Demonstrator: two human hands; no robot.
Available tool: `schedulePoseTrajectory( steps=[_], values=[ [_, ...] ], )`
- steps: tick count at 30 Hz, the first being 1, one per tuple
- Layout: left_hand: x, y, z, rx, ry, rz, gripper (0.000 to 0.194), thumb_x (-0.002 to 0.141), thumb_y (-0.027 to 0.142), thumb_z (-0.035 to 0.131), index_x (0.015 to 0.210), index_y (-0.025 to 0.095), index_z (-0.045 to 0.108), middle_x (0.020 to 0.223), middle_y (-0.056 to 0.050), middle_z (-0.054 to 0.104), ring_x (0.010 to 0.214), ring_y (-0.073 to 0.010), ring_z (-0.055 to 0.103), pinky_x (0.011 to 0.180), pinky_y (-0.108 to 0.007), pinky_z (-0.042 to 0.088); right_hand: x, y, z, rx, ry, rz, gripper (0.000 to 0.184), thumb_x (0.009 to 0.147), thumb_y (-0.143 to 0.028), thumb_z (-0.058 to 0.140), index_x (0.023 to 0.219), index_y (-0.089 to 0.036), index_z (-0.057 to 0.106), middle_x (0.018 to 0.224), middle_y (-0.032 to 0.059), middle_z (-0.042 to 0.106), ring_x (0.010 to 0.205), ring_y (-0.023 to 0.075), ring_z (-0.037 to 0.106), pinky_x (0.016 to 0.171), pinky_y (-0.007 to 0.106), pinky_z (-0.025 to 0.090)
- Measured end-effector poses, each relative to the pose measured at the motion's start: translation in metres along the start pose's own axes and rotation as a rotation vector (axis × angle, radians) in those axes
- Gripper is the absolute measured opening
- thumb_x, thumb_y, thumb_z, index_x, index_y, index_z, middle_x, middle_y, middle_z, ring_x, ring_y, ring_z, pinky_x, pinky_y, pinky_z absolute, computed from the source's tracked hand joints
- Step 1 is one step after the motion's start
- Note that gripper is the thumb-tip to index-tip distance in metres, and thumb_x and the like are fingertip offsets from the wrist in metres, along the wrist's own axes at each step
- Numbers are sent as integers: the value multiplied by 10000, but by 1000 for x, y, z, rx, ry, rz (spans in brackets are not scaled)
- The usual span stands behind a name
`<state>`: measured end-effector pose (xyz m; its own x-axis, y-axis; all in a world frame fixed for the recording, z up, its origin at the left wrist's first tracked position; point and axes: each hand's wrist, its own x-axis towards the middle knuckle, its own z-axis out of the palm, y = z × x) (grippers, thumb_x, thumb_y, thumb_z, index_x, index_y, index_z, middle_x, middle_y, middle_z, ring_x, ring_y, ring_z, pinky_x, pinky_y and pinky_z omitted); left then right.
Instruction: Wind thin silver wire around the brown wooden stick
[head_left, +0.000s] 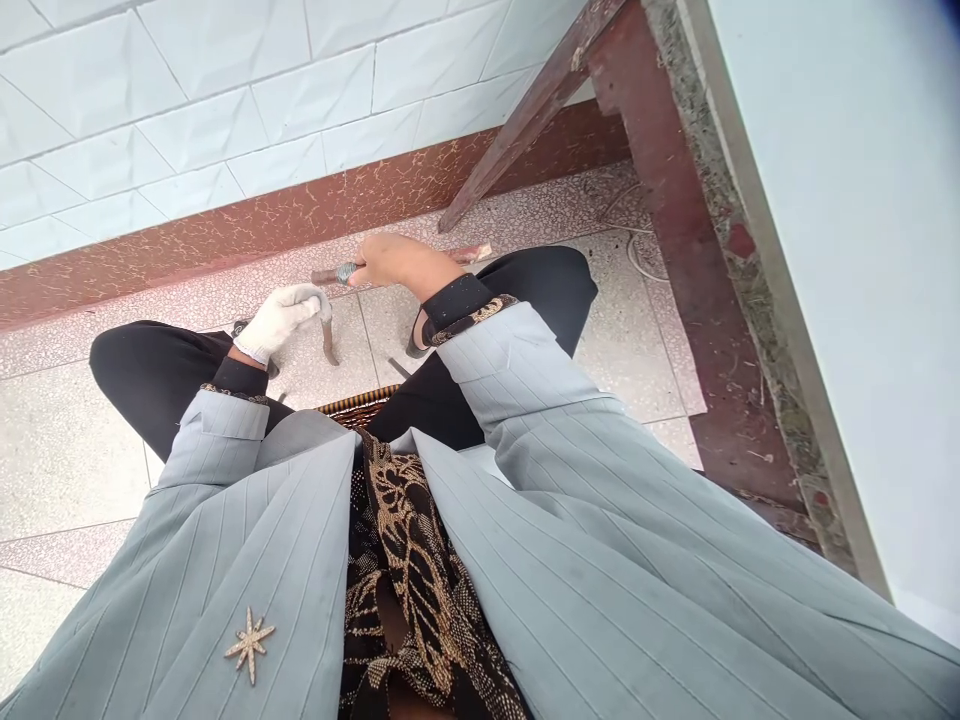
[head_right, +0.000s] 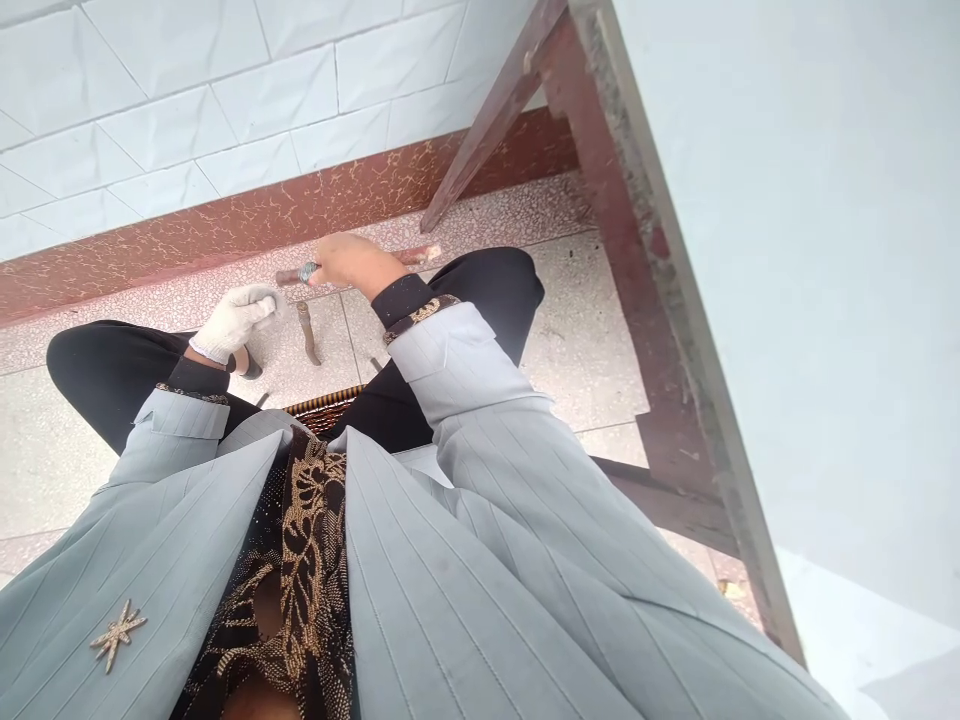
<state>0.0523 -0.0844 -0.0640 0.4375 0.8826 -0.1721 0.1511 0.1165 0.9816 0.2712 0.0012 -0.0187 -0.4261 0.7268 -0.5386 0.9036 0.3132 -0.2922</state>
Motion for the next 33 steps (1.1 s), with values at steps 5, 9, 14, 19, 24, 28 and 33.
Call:
schedulePoseTrajectory(
  steps=[5,9,14,19,24,28,33],
  values=[
    [1,-2,-5,-17,92,29,317,815,459,757,772,152,691,660,-8,594,547,-85,425,535,-238,324,-9,-4,0,-40,-336,-143,296,1026,-338,685,869,-96,752,725,55,656,754,192,642,749,327,428],
    [3,-6,-8,-33,129,51,308,819,461,743,778,160,698,676,-15,621,557,-94,455,539,-238,358,-16,6,-5,228,-570,-425,290,1036,-286,658,794,-126,663,626,-20,561,600,102,518,659,268,391],
    [6,-7,-5,-68,229,68,327,768,464,816,812,175,669,629,22,560,551,-94,459,563,-249,410,-18,22,-14,625,-253,-617,374,1027,-419,687,786,-142,618,658,-36,577,578,54,483,611,210,378],
    [3,0,0,-53,66,14,300,855,461,714,806,172,649,559,61,422,464,-71,310,480,-245,279,-16,27,-15,711,-26,-472,359,1037,-389,679,776,-152,612,651,-22,583,581,67,492,580,211,387],
    [1,0,1,122,-6,-9,257,876,418,646,811,169,641,627,37,449,540,-93,361,521,-253,282,-13,25,-14,650,86,-262,300,1035,-342,673,803,-154,641,630,-14,573,592,93,517,592,231,402],
    [2,-1,3,215,-24,-10,245,851,407,628,788,170,614,659,29,469,589,-101,386,567,-256,319,-8,17,-8,425,95,-133,256,1029,-327,669,878,-127,722,689,30,635,680,145,604,680,281,445],
    [2,-2,6,236,-76,-7,247,827,395,629,717,180,577,631,30,484,562,-96,407,565,-256,342,-3,-1,5,128,-57,-88,299,1018,-369,690,896,-108,771,741,84,690,803,224,670,754,333,455]
  ],
)
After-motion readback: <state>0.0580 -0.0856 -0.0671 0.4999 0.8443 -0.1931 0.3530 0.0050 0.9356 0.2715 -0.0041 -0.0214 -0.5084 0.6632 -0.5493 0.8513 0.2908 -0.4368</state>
